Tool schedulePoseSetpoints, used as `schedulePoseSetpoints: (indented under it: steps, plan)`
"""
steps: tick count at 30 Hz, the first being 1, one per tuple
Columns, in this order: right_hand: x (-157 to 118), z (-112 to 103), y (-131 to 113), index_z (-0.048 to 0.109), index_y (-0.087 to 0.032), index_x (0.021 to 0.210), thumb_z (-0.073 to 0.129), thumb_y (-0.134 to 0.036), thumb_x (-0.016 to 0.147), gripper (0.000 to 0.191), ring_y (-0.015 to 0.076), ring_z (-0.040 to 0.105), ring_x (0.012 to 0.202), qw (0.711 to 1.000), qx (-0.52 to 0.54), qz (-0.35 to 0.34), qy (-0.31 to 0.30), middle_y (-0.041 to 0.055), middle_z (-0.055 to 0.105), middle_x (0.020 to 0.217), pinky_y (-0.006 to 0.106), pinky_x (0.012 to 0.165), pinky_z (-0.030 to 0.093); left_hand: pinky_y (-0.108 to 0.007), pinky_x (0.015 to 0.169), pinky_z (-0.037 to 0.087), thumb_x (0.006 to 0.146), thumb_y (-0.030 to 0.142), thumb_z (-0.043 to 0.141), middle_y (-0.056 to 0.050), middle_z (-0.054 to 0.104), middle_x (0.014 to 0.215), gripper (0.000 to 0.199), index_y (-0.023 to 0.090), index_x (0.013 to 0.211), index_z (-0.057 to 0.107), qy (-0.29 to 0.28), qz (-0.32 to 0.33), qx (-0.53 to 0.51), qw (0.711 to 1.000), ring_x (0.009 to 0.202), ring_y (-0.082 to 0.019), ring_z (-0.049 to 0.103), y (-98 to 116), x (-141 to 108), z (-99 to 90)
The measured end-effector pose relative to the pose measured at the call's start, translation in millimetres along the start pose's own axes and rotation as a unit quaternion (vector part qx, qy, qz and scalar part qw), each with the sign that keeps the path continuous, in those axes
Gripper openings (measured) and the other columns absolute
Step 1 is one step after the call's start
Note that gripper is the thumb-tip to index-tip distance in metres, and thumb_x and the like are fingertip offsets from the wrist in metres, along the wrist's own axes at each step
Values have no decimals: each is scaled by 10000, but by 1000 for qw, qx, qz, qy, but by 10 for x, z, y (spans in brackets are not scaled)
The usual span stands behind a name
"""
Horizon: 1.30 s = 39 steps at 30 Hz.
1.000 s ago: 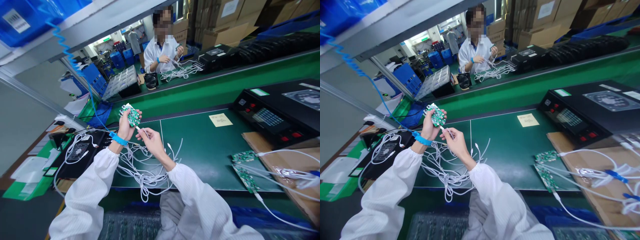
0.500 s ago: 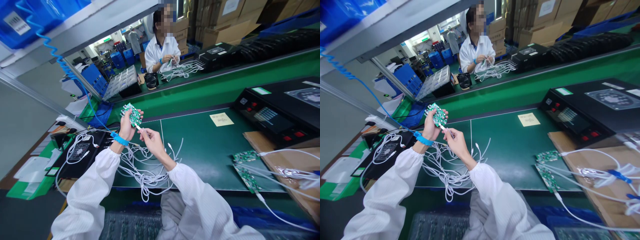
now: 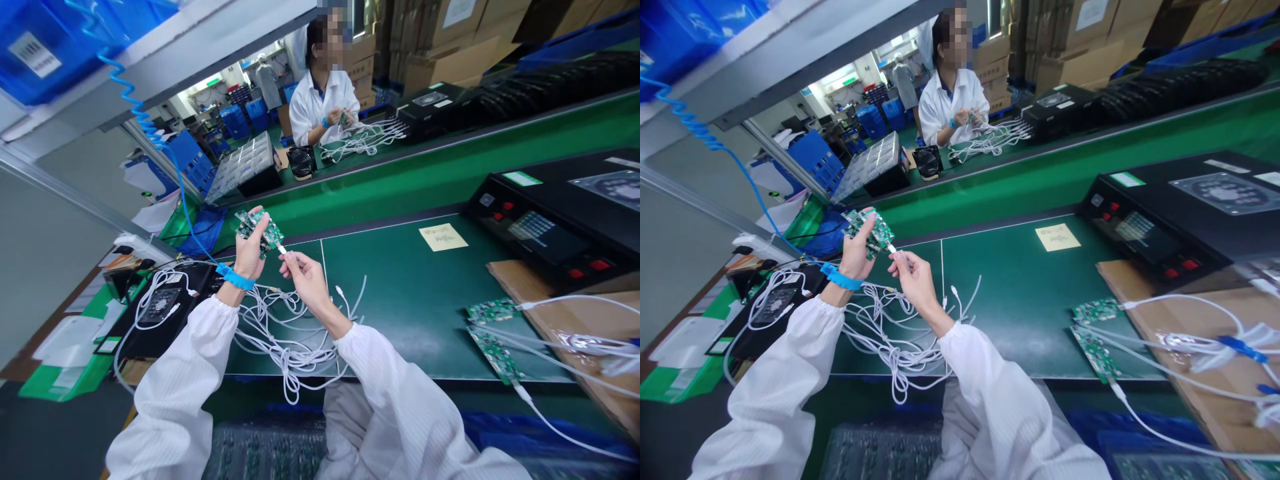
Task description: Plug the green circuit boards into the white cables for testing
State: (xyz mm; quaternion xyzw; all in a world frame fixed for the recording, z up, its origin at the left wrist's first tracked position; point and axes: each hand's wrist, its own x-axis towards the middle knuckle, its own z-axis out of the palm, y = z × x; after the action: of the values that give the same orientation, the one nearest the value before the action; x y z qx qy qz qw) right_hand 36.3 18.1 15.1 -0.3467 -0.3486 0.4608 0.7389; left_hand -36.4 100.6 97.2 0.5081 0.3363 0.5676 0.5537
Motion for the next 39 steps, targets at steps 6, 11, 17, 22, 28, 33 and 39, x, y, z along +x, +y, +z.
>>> schedulePoseSetpoints:
  steps: [6,11,17,22,28,33,39]
  plan:
    - [20,-32,23,716,-186,956,661,-626,886,449,138,566,665,1000,4,-6,12,16,655,745,285,684,481,-265,642,535,765,338,870,3,675,730,230,176,779,708,-20,42,65,997,628,-138,628,13,4,-67]
    - [20,-31,12,691,-184,969,655,-630,890,454,144,603,685,1000,-6,-12,28,40,699,803,292,687,502,-231,574,478,770,351,870,10,636,646,237,177,790,710,-58,104,152,981,560,-117,566,52,52,-135]
    - [21,-9,-26,675,-179,930,658,-569,906,391,149,641,684,998,-11,-21,56,61,726,828,301,694,530,-247,629,504,821,381,825,-29,663,659,280,161,703,698,-71,112,214,968,609,-137,599,105,-36,-134]
    - [-5,-28,29,701,-173,924,652,-528,922,358,142,642,659,996,-29,-37,76,40,720,785,280,673,522,-252,628,514,805,447,829,-42,667,663,351,157,671,685,-106,108,258,954,628,-144,609,111,-93,-178]
    - [8,-38,87,711,-167,921,657,-495,919,332,133,633,626,992,-22,-60,107,30,718,752,267,645,519,-271,616,513,863,462,761,-23,628,607,419,180,590,617,-113,148,309,933,607,-145,587,104,-131,-164]
    - [45,-44,82,712,-169,909,663,-518,902,352,137,636,628,993,-36,-56,94,36,724,753,273,646,527,-284,627,514,878,476,746,-21,611,594,444,186,577,596,-123,154,319,927,586,-141,571,74,-101,-196]
    - [57,-54,112,720,-159,927,674,-502,906,347,135,647,637,996,-25,-54,73,46,737,771,267,649,529,-279,586,492,876,466,755,-18,592,577,450,181,577,576,-103,140,309,935,553,-130,552,12,-55,-275]
